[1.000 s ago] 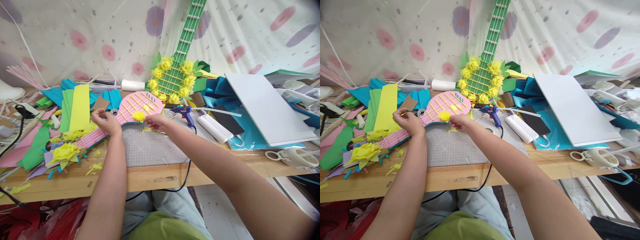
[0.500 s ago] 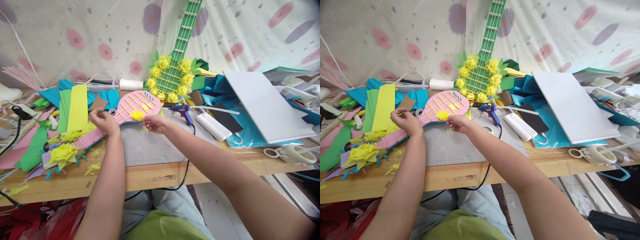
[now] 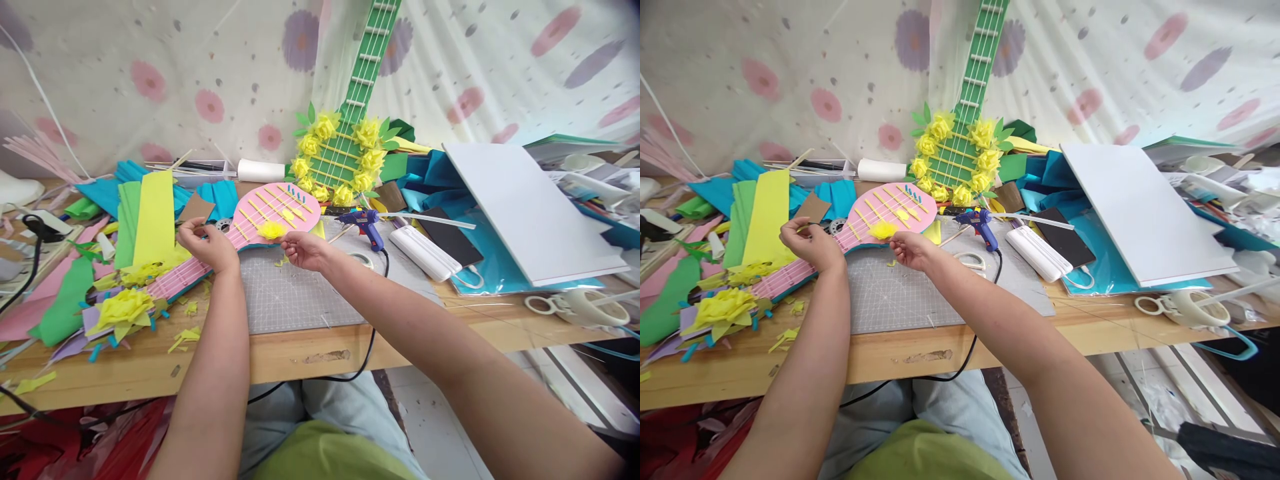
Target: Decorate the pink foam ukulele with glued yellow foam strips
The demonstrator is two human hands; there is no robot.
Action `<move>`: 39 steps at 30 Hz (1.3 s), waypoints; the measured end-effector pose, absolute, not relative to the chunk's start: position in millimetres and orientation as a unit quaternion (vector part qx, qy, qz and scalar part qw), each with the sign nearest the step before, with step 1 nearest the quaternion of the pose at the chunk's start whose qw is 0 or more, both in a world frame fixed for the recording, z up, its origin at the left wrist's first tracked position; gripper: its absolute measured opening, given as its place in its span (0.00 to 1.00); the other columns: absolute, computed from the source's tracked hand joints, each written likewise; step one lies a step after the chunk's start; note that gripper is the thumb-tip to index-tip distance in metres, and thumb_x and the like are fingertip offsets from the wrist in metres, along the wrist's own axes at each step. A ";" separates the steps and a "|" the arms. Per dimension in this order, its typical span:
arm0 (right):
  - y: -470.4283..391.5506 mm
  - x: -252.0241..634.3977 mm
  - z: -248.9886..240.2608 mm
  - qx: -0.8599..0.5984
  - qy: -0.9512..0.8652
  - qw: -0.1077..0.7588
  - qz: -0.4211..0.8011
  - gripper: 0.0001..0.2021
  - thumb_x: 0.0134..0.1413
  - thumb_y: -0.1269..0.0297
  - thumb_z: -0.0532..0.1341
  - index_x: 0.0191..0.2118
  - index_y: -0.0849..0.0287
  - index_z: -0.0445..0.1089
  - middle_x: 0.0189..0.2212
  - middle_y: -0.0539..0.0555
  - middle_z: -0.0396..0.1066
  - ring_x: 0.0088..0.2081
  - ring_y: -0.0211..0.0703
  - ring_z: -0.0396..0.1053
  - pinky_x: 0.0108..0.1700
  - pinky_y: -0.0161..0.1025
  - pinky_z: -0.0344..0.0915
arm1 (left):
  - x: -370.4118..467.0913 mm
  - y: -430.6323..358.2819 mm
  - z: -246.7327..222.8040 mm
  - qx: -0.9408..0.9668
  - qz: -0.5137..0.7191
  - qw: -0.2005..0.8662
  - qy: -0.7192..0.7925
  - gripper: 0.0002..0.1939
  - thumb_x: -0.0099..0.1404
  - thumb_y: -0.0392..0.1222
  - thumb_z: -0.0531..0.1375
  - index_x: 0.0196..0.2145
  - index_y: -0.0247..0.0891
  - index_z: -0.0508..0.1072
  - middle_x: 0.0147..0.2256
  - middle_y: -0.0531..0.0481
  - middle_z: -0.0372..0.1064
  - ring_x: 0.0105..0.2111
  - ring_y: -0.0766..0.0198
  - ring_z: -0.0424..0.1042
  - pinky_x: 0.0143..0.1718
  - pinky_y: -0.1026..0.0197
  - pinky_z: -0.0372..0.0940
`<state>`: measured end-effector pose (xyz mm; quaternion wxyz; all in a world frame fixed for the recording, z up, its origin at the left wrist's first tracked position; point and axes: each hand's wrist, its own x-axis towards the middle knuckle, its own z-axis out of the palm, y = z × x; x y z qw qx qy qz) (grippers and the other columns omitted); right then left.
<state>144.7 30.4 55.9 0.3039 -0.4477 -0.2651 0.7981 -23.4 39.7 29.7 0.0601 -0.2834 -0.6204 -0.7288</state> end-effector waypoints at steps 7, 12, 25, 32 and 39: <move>25.9 149.0 57.0 -0.446 -0.266 0.284 0.806 0.06 0.52 0.76 0.52 0.26 0.63 0.59 0.15 0.43 0.58 0.14 0.23 0.51 0.15 0.20 0.49 | -22.8 39.9 29.2 -0.283 -0.723 0.063 -0.627 0.12 0.51 0.23 0.48 0.28 0.39 0.58 0.34 0.50 0.59 0.37 0.65 0.63 0.42 0.59 0.59; 28.2 145.2 57.3 -0.441 -0.264 0.295 0.806 0.08 0.52 0.77 0.51 0.25 0.62 0.58 0.15 0.44 0.58 0.14 0.23 0.51 0.15 0.21 0.49 | -22.4 39.7 28.7 -0.284 -0.711 0.070 -0.640 0.12 0.51 0.24 0.48 0.28 0.40 0.58 0.35 0.49 0.60 0.35 0.66 0.63 0.40 0.61 0.59; 26.9 174.8 61.1 -0.545 -0.486 0.280 0.623 0.02 0.51 0.73 0.57 0.29 0.63 0.66 0.20 0.46 0.62 0.17 0.26 0.55 0.19 0.27 0.53 | -18.7 40.1 29.3 -0.304 -0.718 0.060 -0.623 0.12 0.51 0.23 0.47 0.29 0.38 0.59 0.35 0.49 0.58 0.34 0.66 0.61 0.41 0.60 0.59; 59.8 180.6 55.8 -0.578 -0.731 0.313 0.185 0.06 0.53 0.63 0.57 0.34 0.57 0.70 0.31 0.49 0.72 0.33 0.38 0.67 0.34 0.35 0.59 | 2.6 37.5 28.4 -0.375 -0.703 0.037 -0.603 0.11 0.54 0.24 0.49 0.32 0.35 0.64 0.38 0.48 0.59 0.31 0.69 0.62 0.36 0.63 0.61; 82.5 162.6 46.5 -0.559 -0.801 0.214 -0.014 0.12 0.56 0.59 0.55 0.40 0.57 0.72 0.43 0.56 0.70 0.47 0.46 0.64 0.41 0.39 0.60 | 6.3 36.6 23.0 -0.435 -0.698 0.055 -0.565 0.11 0.61 0.31 0.51 0.37 0.33 0.71 0.39 0.43 0.61 0.38 0.66 0.66 0.35 0.65 0.62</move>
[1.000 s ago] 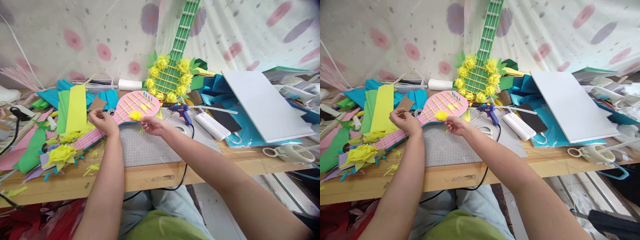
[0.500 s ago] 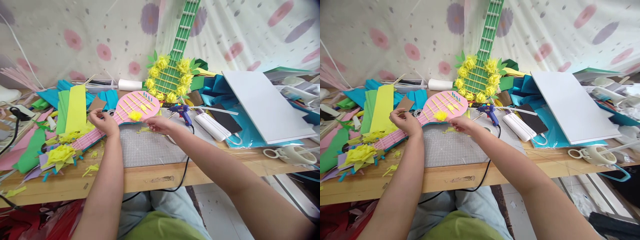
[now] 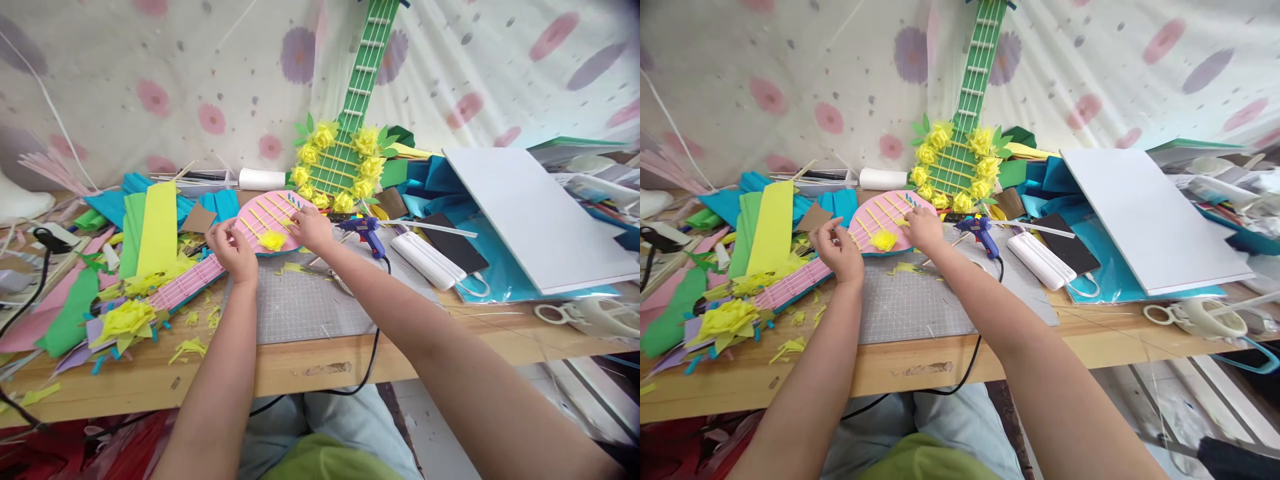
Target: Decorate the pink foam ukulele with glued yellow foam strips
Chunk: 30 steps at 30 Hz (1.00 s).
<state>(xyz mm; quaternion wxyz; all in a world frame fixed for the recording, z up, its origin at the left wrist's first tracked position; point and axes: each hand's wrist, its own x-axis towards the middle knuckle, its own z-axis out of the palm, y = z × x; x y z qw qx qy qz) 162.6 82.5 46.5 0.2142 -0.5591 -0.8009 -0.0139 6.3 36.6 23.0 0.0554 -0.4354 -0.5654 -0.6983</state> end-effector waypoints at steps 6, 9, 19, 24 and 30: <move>87.6 152.6 39.3 -0.562 -0.808 0.165 -0.066 0.15 0.57 0.63 0.51 0.41 0.61 0.73 0.41 0.60 0.70 0.45 0.48 0.64 0.41 0.40 0.60 | 3.5 35.9 24.8 -0.426 -0.710 0.060 -0.557 0.12 0.64 0.36 0.50 0.37 0.33 0.73 0.39 0.43 0.61 0.39 0.66 0.66 0.38 0.64 0.62; 86.9 152.3 38.4 -0.555 -0.813 0.163 -0.070 0.15 0.58 0.66 0.50 0.39 0.61 0.74 0.39 0.60 0.70 0.44 0.47 0.65 0.40 0.40 0.59 | 4.3 34.8 26.8 -0.423 -0.711 0.065 -0.558 0.12 0.64 0.36 0.50 0.36 0.33 0.73 0.38 0.43 0.62 0.38 0.66 0.66 0.41 0.63 0.62; 85.6 158.3 35.3 -0.589 -0.771 0.240 -0.007 0.11 0.53 0.66 0.54 0.36 0.56 0.74 0.37 0.55 0.71 0.42 0.45 0.66 0.37 0.38 0.60 | 7.6 30.3 28.3 -0.430 -0.694 0.050 -0.575 0.11 0.65 0.36 0.50 0.35 0.35 0.72 0.40 0.43 0.63 0.40 0.66 0.66 0.42 0.63 0.62; 85.0 161.3 37.7 -0.601 -0.741 0.289 0.071 0.08 0.50 0.64 0.58 0.33 0.55 0.74 0.36 0.52 0.71 0.38 0.42 0.66 0.35 0.36 0.59 | 9.4 30.2 28.9 -0.428 -0.688 0.047 -0.584 0.10 0.65 0.35 0.50 0.35 0.36 0.71 0.39 0.44 0.63 0.41 0.66 0.66 0.41 0.64 0.62; 71.7 177.6 44.2 -0.576 -0.712 0.386 0.114 0.09 0.50 0.65 0.56 0.34 0.56 0.74 0.32 0.51 0.70 0.34 0.38 0.66 0.36 0.35 0.59 | 28.4 22.5 33.5 -0.472 -0.697 0.006 -0.540 0.09 0.66 0.38 0.49 0.36 0.35 0.69 0.41 0.42 0.62 0.42 0.65 0.66 0.35 0.65 0.63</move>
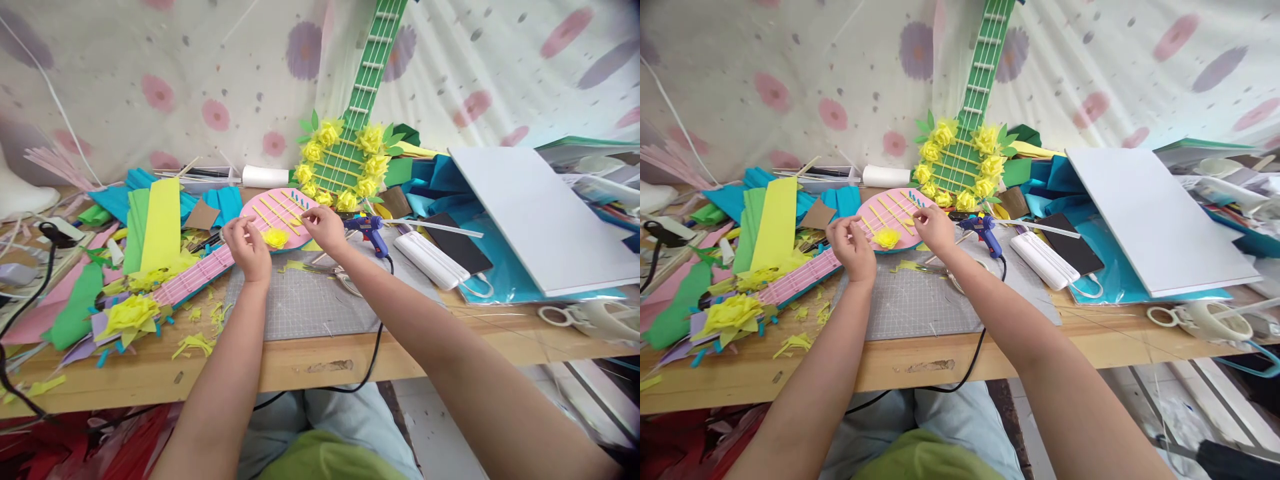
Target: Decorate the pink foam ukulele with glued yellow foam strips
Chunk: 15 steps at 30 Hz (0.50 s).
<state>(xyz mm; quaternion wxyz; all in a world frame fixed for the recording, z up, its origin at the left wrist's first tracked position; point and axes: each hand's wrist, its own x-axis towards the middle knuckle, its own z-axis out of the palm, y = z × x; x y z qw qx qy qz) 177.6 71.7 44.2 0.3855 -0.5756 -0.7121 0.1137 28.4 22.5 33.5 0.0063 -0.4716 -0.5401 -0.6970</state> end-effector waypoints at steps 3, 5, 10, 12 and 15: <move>58.4 194.6 43.8 -0.556 -0.720 0.408 0.082 0.10 0.50 0.67 0.56 0.35 0.58 0.74 0.30 0.51 0.68 0.34 0.38 0.65 0.36 0.34 0.59 | 55.1 9.5 31.7 -0.528 -0.689 -0.069 -0.492 0.11 0.66 0.42 0.49 0.36 0.37 0.69 0.39 0.44 0.65 0.42 0.64 0.66 0.37 0.65 0.63; 48.5 207.7 42.0 -0.553 -0.725 0.406 0.058 0.11 0.52 0.67 0.54 0.36 0.58 0.74 0.28 0.52 0.67 0.34 0.39 0.65 0.37 0.35 0.59 | 77.8 0.2 26.2 -0.564 -0.662 -0.188 -0.457 0.11 0.66 0.45 0.50 0.36 0.39 0.70 0.36 0.47 0.68 0.37 0.66 0.69 0.35 0.65 0.63; 26.8 234.7 31.9 -0.542 -0.756 0.366 0.007 0.14 0.56 0.65 0.52 0.38 0.57 0.74 0.29 0.54 0.68 0.36 0.42 0.65 0.38 0.36 0.59 | 122.1 -7.7 10.9 -0.429 -0.581 -0.545 -0.425 0.13 0.61 0.51 0.56 0.33 0.37 0.69 0.29 0.49 0.71 0.25 0.67 0.71 0.30 0.64 0.65; 20.9 239.7 25.6 -0.526 -0.780 0.339 -0.010 0.15 0.58 0.65 0.50 0.39 0.56 0.75 0.30 0.55 0.69 0.37 0.43 0.65 0.40 0.37 0.59 | 125.6 -4.3 10.2 -0.353 -0.567 -0.627 -0.400 0.15 0.60 0.51 0.57 0.33 0.35 0.70 0.31 0.47 0.73 0.29 0.65 0.73 0.34 0.62 0.67; 15.9 241.4 17.9 -0.510 -0.811 0.286 -0.020 0.15 0.57 0.67 0.51 0.40 0.56 0.75 0.32 0.56 0.70 0.38 0.44 0.64 0.40 0.37 0.58 | 118.0 2.0 12.8 -0.287 -0.557 -0.675 -0.390 0.14 0.59 0.49 0.60 0.33 0.33 0.71 0.32 0.45 0.74 0.31 0.65 0.74 0.38 0.61 0.68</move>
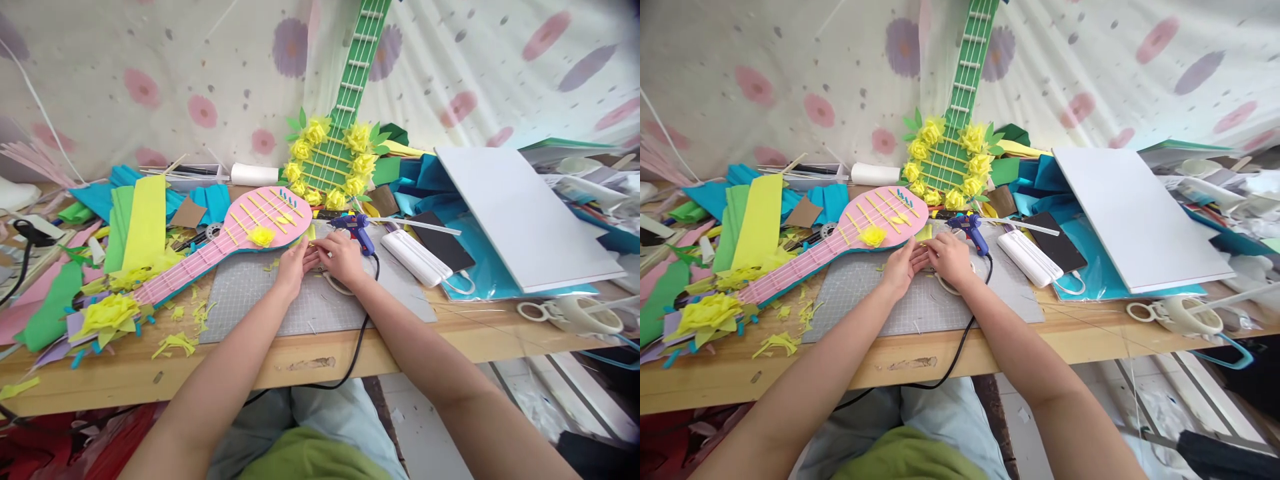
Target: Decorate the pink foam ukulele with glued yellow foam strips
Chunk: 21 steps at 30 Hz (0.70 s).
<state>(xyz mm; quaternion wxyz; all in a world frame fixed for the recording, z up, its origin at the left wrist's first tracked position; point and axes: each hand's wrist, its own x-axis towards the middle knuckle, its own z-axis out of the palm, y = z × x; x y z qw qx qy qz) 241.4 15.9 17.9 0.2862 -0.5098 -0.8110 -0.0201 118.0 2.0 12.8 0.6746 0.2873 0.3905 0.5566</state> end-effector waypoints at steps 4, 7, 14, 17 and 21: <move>14.5 240.5 15.5 -0.490 -0.837 0.241 -0.014 0.15 0.57 0.67 0.51 0.44 0.57 0.73 0.33 0.56 0.71 0.39 0.45 0.64 0.39 0.38 0.58 | 106.5 5.9 14.6 0.266 0.526 0.695 0.410 0.12 0.56 0.45 0.63 0.31 0.33 0.72 0.29 0.45 0.74 0.30 0.64 0.74 0.38 0.59 0.68; 14.5 240.6 14.4 -0.484 -0.839 0.247 0.002 0.16 0.57 0.67 0.51 0.44 0.57 0.73 0.32 0.56 0.71 0.39 0.44 0.64 0.40 0.38 0.58 | 106.1 5.1 14.3 0.266 0.526 0.687 0.424 0.08 0.57 0.40 0.62 0.31 0.32 0.72 0.28 0.46 0.74 0.30 0.64 0.75 0.38 0.59 0.69; 13.8 252.3 16.6 -0.477 -0.781 0.363 0.173 0.18 0.51 0.64 0.56 0.49 0.56 0.69 0.29 0.50 0.68 0.29 0.36 0.62 0.34 0.34 0.59 | 110.7 3.2 14.3 0.280 0.553 0.625 0.475 0.06 0.54 0.33 0.63 0.31 0.32 0.72 0.28 0.48 0.74 0.26 0.65 0.75 0.30 0.62 0.70; 14.7 276.1 29.1 -0.510 -0.744 0.361 0.236 0.13 0.47 0.58 0.61 0.39 0.58 0.72 0.25 0.49 0.67 0.27 0.35 0.61 0.31 0.34 0.57 | 108.1 4.7 14.8 0.286 0.570 0.592 0.493 0.06 0.53 0.32 0.63 0.31 0.32 0.71 0.29 0.48 0.73 0.28 0.64 0.75 0.29 0.63 0.69; 21.9 315.4 37.1 -0.637 -0.654 0.352 0.207 0.19 0.43 0.47 0.62 0.20 0.59 0.64 0.16 0.48 0.59 0.21 0.34 0.54 0.25 0.35 0.51 | 105.2 7.0 15.0 0.288 0.581 0.569 0.506 0.06 0.53 0.32 0.63 0.30 0.32 0.70 0.28 0.49 0.73 0.26 0.65 0.75 0.27 0.64 0.69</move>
